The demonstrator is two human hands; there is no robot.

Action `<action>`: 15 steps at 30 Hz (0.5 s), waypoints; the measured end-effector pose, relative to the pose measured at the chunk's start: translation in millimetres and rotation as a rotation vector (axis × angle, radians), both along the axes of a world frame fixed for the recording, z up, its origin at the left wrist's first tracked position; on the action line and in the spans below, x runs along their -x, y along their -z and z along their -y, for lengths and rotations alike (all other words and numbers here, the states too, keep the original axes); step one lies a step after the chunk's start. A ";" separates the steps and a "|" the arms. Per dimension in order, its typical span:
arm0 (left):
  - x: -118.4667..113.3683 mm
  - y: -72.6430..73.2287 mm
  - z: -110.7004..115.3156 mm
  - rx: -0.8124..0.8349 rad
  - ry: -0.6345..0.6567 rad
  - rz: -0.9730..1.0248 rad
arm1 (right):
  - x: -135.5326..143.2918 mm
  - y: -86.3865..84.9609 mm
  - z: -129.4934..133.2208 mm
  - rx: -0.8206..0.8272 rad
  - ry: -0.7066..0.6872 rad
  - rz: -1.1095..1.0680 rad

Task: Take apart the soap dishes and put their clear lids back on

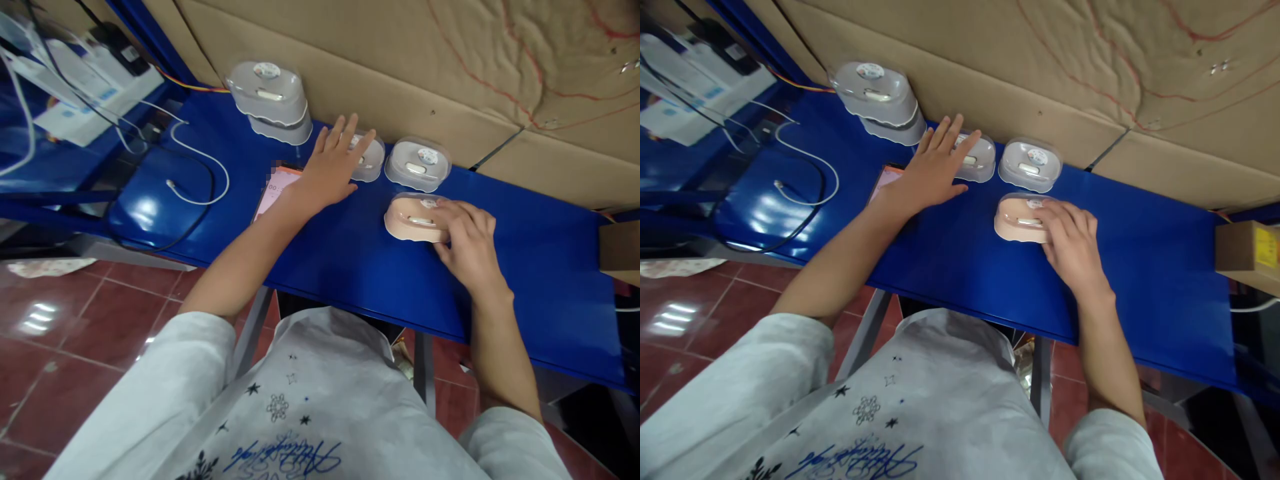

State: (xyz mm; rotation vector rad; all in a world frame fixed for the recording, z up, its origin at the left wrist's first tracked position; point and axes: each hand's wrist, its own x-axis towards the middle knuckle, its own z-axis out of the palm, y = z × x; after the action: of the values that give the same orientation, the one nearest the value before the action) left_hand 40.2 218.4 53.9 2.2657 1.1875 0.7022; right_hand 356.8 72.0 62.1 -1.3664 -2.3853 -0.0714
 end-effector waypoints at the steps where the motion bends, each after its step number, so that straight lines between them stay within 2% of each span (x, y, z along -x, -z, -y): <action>1: -1.2 3.0 -7.6 0.008 0.001 -0.030 | -0.1 -1.3 0.8 0.017 -0.007 0.012; 3: -3.9 6.4 -11.4 0.015 0.000 -0.062 | 1.3 -2.5 2.5 0.055 -0.029 0.041; 6: -7.4 3.8 7.8 -0.001 -0.029 -0.025 | 5.4 -2.3 5.2 0.083 -0.052 0.066; 10: -4.2 -7.6 57.5 0.057 -0.058 0.049 | 5.9 -3.0 7.6 0.089 -0.001 0.049; 15: 15.6 -18.6 120.4 0.048 0.030 -0.136 | 3.4 -6.6 9.4 0.073 0.103 0.018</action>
State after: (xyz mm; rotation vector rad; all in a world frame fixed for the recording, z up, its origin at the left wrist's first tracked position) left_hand 24.6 98.0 72.5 2.3169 1.2158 0.5090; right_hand 353.4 62.6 68.7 -1.5280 -2.3527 -0.0249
